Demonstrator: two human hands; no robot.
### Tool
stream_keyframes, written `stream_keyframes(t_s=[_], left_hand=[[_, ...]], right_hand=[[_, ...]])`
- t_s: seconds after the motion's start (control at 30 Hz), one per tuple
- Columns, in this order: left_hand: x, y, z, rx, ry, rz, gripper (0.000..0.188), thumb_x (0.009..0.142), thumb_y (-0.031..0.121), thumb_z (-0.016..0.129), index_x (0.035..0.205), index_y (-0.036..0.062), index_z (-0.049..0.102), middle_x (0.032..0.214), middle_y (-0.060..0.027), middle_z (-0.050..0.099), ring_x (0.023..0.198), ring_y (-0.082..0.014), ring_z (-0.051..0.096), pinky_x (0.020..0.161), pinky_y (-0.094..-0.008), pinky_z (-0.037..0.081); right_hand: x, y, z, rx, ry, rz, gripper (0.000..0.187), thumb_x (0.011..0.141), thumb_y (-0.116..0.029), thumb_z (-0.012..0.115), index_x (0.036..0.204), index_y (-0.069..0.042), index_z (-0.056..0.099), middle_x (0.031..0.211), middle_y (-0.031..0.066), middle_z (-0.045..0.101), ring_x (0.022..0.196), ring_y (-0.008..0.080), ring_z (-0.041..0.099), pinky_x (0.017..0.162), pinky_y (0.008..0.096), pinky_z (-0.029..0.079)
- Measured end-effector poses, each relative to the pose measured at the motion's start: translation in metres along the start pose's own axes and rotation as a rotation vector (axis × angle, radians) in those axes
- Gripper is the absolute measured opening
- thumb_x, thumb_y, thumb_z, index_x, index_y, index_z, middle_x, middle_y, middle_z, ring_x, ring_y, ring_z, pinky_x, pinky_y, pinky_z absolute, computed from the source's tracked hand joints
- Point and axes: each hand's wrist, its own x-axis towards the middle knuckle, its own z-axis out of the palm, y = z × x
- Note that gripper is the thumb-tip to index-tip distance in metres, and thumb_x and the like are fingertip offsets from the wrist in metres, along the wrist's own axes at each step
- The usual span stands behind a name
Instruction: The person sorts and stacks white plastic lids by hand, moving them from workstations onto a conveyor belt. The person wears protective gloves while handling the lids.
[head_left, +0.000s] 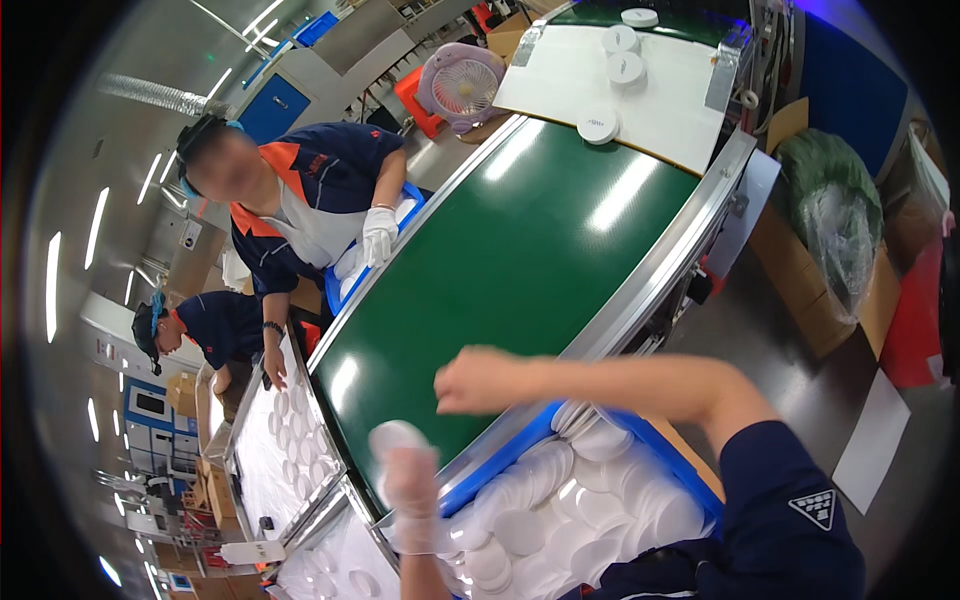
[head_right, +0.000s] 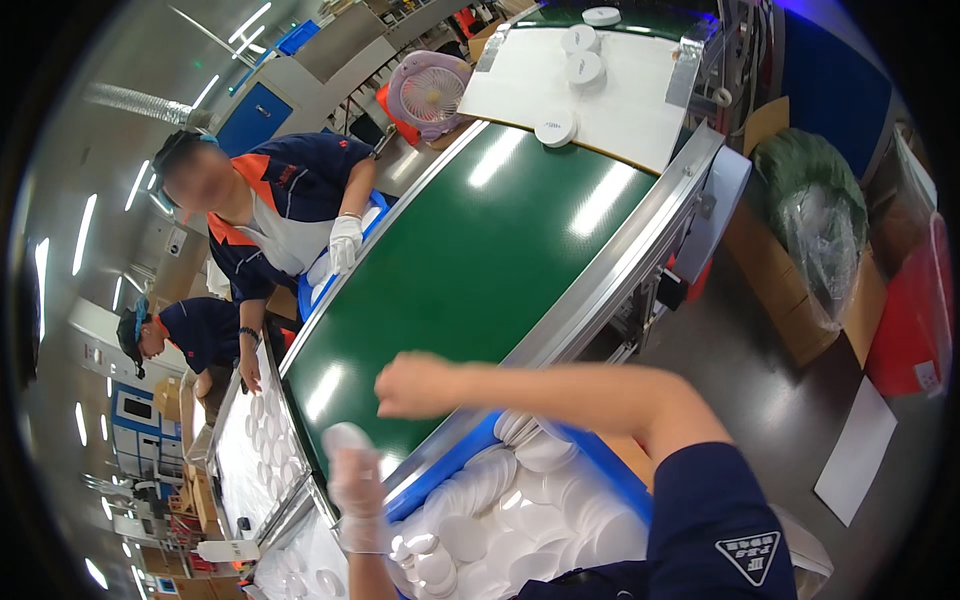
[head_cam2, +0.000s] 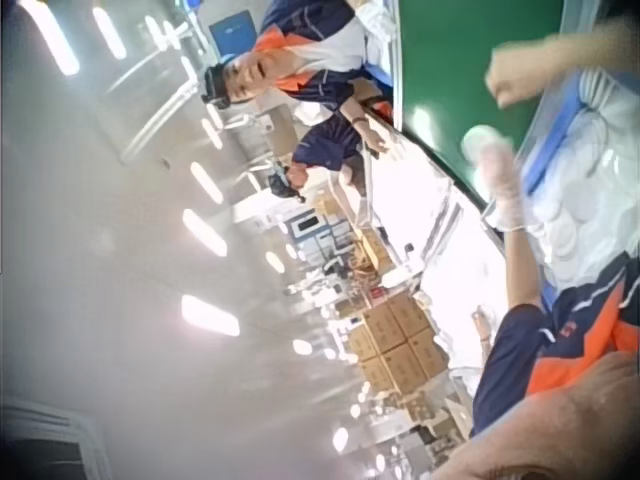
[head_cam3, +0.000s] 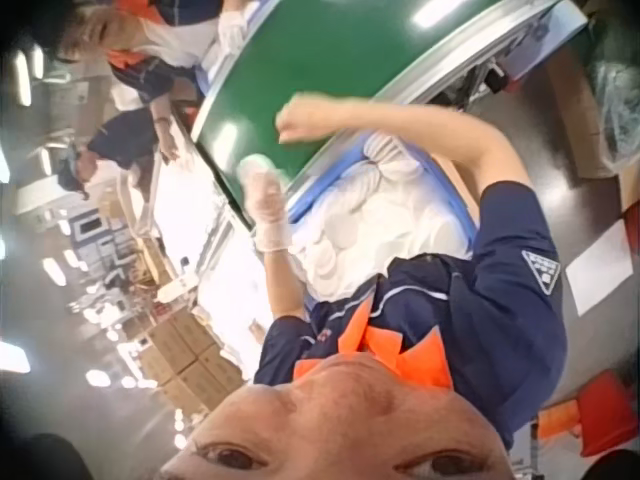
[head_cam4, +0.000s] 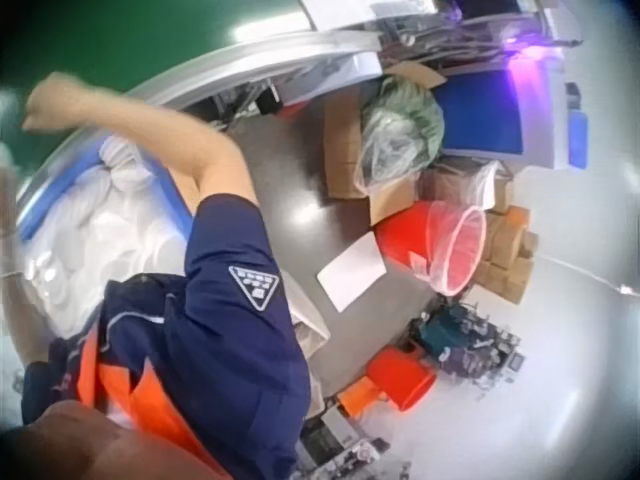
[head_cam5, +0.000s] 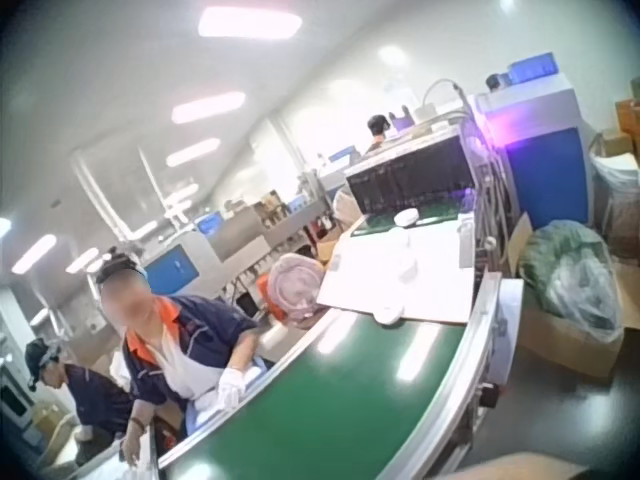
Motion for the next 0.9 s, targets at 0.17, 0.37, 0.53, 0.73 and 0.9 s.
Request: stream_keyframes(t_s=[0.17,0.37,0.53,0.73,0.9], left_hand=[[-0.085,-0.159,-0.02,0.007,-0.12,-0.572,0.019,0.064,0.009,0.063,0.077,-0.0025,0.054,0.089,-0.0208,0.056,0.085,-0.0323,0.053,0.072,-0.0364,0.042],[-0.194,-0.202,-0.041,0.261,-0.66,-1.019,0.016,0.068,0.011,0.061,0.071,-0.002,0.052,0.091,-0.0238,0.056,0.087,-0.0361,0.051,0.079,-0.0401,0.04],[-0.188,-0.174,-0.028,0.165,-0.541,-1.317,0.016,0.072,0.011,0.06,0.078,-0.0018,0.053,0.108,-0.0237,0.051,0.103,-0.0373,0.047,0.093,-0.0386,0.037],[-0.168,-0.151,-0.037,0.042,0.129,-0.954,0.06,0.072,0.016,0.065,0.123,-0.0033,0.037,0.123,-0.0198,0.043,0.119,-0.0319,0.036,0.101,-0.0369,0.026],[0.002,0.014,-0.04,-0.988,0.173,-0.407,0.061,0.073,0.01,0.065,0.126,0.0041,0.036,0.115,-0.0126,0.048,0.101,-0.0181,0.049,0.086,-0.0324,0.04]], right_hand=[[-0.019,0.177,-0.159,-1.035,0.544,0.668,0.02,0.074,-0.019,0.052,0.086,-0.005,0.06,0.088,0.0111,0.058,0.083,0.027,0.056,0.066,0.0396,0.046],[-0.038,0.248,-0.251,-1.077,0.517,0.975,0.08,0.069,-0.04,0.068,0.132,-0.009,0.03,0.137,0.0164,0.028,0.127,0.0304,0.026,0.099,0.0438,0.028],[-0.041,0.244,-0.228,-1.023,0.668,0.735,0.075,0.062,-0.031,0.07,0.125,-0.005,0.038,0.121,0.0161,0.042,0.11,0.0311,0.04,0.09,0.0428,0.036],[0.014,0.073,-0.118,-0.298,0.409,0.104,0.065,0.059,-0.032,0.074,0.108,0.0,0.047,0.104,0.0193,0.05,0.093,0.0352,0.05,0.082,0.0392,0.041],[0.002,-0.041,0.007,0.618,-0.411,0.312,0.044,0.087,-0.034,0.051,0.116,-0.001,0.045,0.107,0.0129,0.054,0.091,0.0176,0.056,0.077,0.0303,0.048]])
